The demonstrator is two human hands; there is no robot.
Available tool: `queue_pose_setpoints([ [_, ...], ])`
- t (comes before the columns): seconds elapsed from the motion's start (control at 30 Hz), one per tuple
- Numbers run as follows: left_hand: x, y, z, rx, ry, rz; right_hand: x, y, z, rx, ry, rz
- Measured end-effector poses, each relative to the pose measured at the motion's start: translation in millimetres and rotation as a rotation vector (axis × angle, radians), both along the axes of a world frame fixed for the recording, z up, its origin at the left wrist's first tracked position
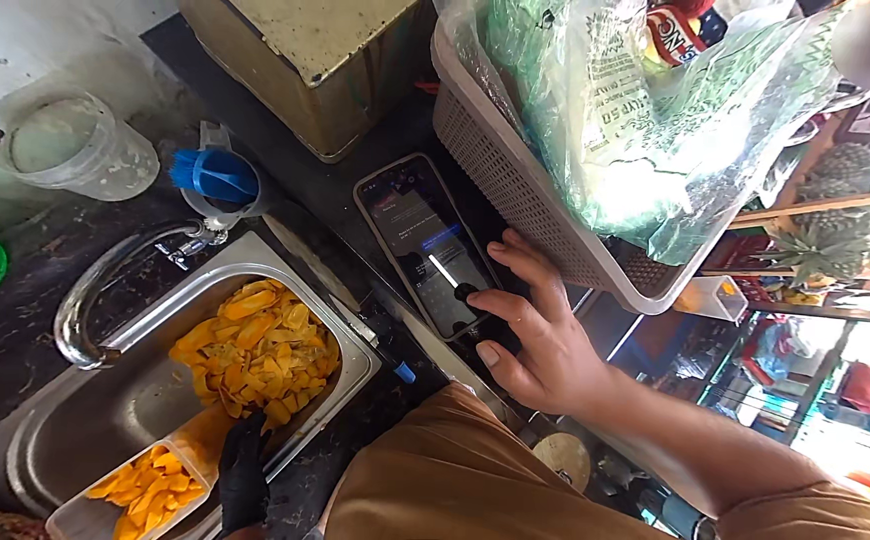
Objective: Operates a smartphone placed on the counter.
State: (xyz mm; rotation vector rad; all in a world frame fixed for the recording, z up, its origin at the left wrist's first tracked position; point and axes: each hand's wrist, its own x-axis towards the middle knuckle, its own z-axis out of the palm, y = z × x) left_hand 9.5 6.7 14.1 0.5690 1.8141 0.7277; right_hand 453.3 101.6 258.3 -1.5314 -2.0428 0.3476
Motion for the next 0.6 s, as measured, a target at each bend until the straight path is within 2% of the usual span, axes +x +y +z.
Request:
queue_pose_setpoints([
  [0.4, -1.0, 0.8, -1.5, -0.012, 0.001, 0.004, -9.4, 8.1, 2.5, -0.075, -0.172, 0.007],
  [0.53, -1.4, 1.2, -0.6, -0.015, -0.003, -0.005, -3.8, 5.1, 1.7, -0.039, 0.023, -0.018],
  [0.6, 1.1, 2.3, 1.5, -0.021, -0.003, -0.002, -1.2, 2.8, 0.7, -0.017, 0.042, -0.025],
])
